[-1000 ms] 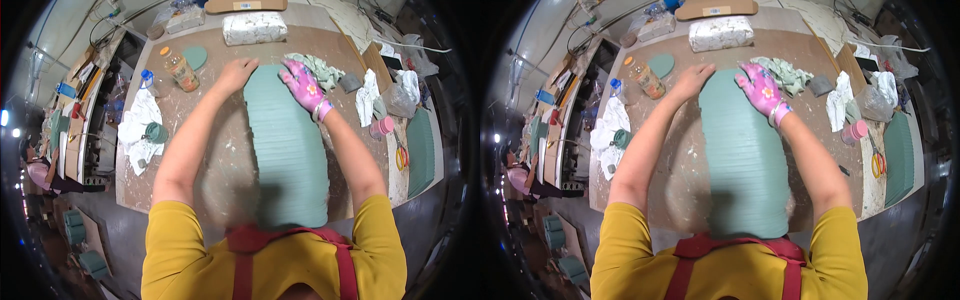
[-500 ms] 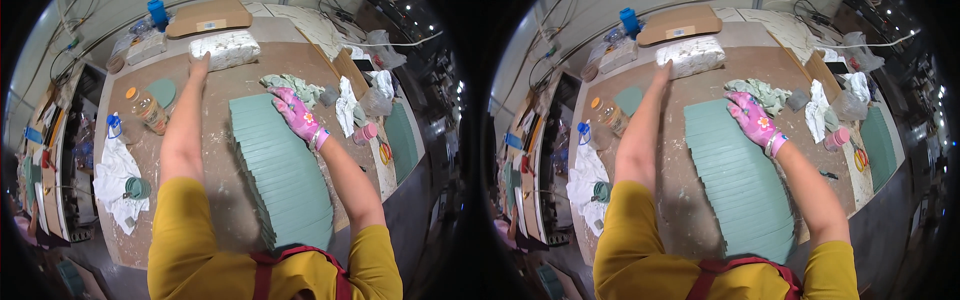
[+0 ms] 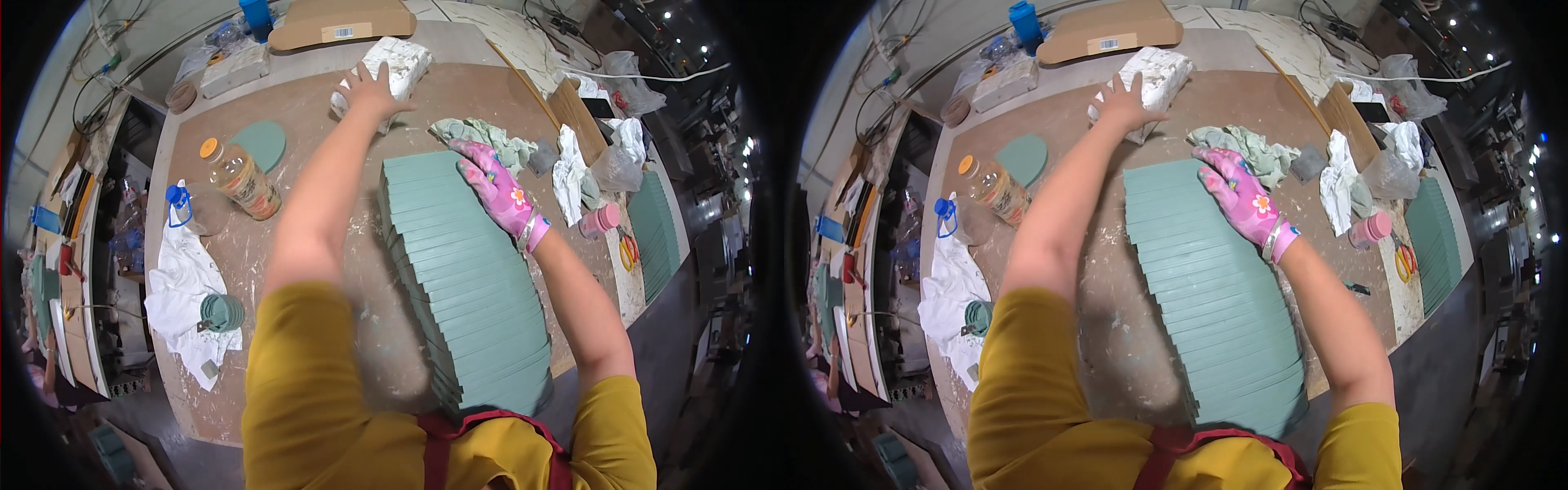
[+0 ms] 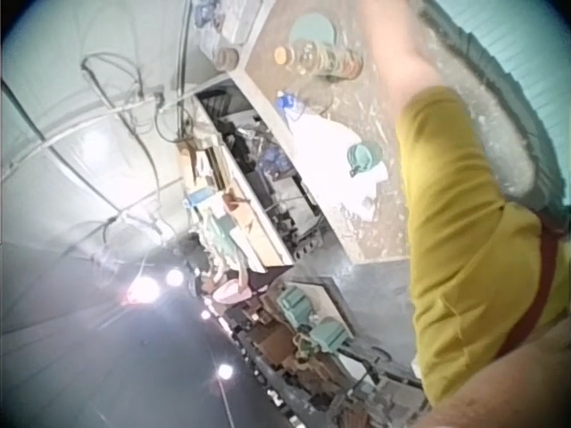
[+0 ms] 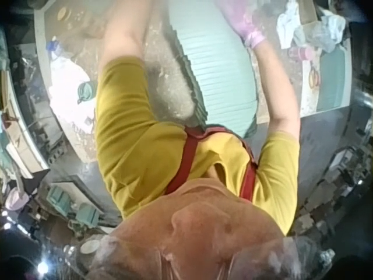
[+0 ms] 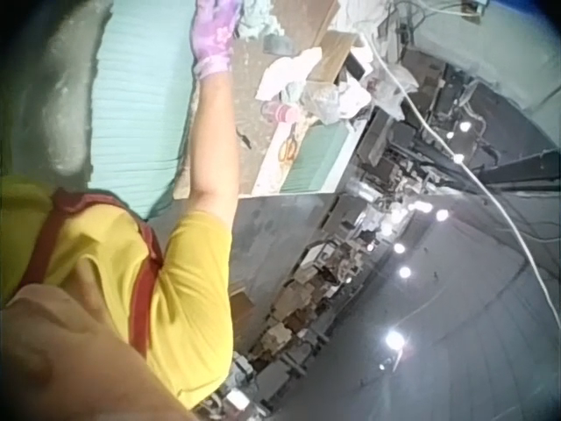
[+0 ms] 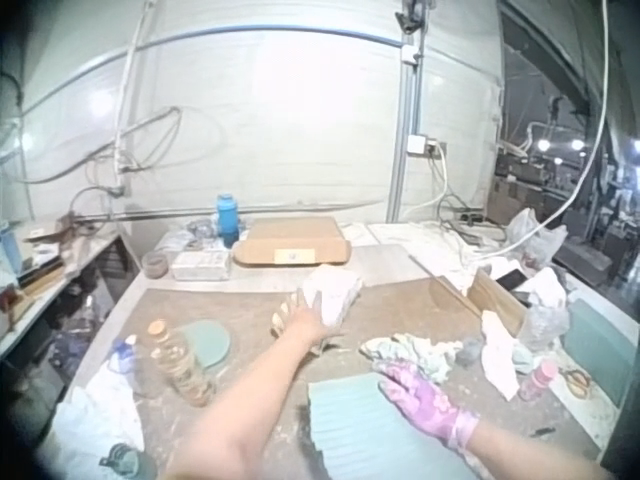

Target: The person applies a green paste to the grooves of stacked foam blocks using a small tool, then wipes the blocks with a cloth. After pouring liquid from a bottle onto the cloth, they continue wiping the foam blocks and a white block.

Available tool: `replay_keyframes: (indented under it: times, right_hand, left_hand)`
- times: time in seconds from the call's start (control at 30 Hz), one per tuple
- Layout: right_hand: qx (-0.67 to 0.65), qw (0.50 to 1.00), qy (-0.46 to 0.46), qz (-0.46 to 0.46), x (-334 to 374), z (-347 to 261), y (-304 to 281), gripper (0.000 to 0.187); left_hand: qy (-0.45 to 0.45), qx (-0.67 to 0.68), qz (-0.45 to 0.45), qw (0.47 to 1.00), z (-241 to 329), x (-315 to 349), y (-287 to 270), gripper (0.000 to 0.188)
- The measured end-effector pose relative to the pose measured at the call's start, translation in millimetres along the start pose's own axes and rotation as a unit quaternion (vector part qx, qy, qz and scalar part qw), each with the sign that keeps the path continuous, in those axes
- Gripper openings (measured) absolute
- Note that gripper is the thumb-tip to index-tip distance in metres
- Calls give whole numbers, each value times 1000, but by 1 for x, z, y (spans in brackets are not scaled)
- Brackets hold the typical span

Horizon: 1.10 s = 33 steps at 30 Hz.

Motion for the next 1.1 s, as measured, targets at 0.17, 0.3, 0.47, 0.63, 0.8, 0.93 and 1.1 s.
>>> replay_keyframes:
  times: [0.17, 0.3, 0.47, 0.63, 0.8, 0.93, 1.1]
  right_hand:
    - [2, 1000, -8, 17, 2, 2, -6, 44]
    - [4, 1000, -2, 22, 1, 3, -4, 43]
    - [63, 996, -6, 62, 3, 9, -10, 42]
    - [169, 982, -5, 80, 2, 5, -15, 44]
    - [161, 984, 5, 75, 3, 9, -10, 49]
    - [108, 985, -38, 127, 12, 11, -20, 53]
    - [127, 982, -23, 138, 80, 56, -78, 54]
  left_hand:
    - [-93, -3, -106, 990, -20, -34, 26, 112]
    - [-31, -68, -109, 991, -19, -25, 23, 101]
    - [114, -84, -142, 980, -4, 29, 11, 91]
    - [170, 272, -310, 895, 18, 75, 9, 48]
    - [193, 270, -228, 916, 27, 80, 11, 40]
    - [10, 431, -44, 901, -11, 104, -15, 38]
    - [-160, 599, 71, 781, -29, 281, -58, 53]
Point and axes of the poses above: each hand's wrist, its own x-axis away from the middle knuckle, its own y-axis out of the palm, z = x × y, the point moved 10 cm from there along -x, towards the middle knuckle, and after that the axes turned 7 degrees about x, right-handed, at the moved point
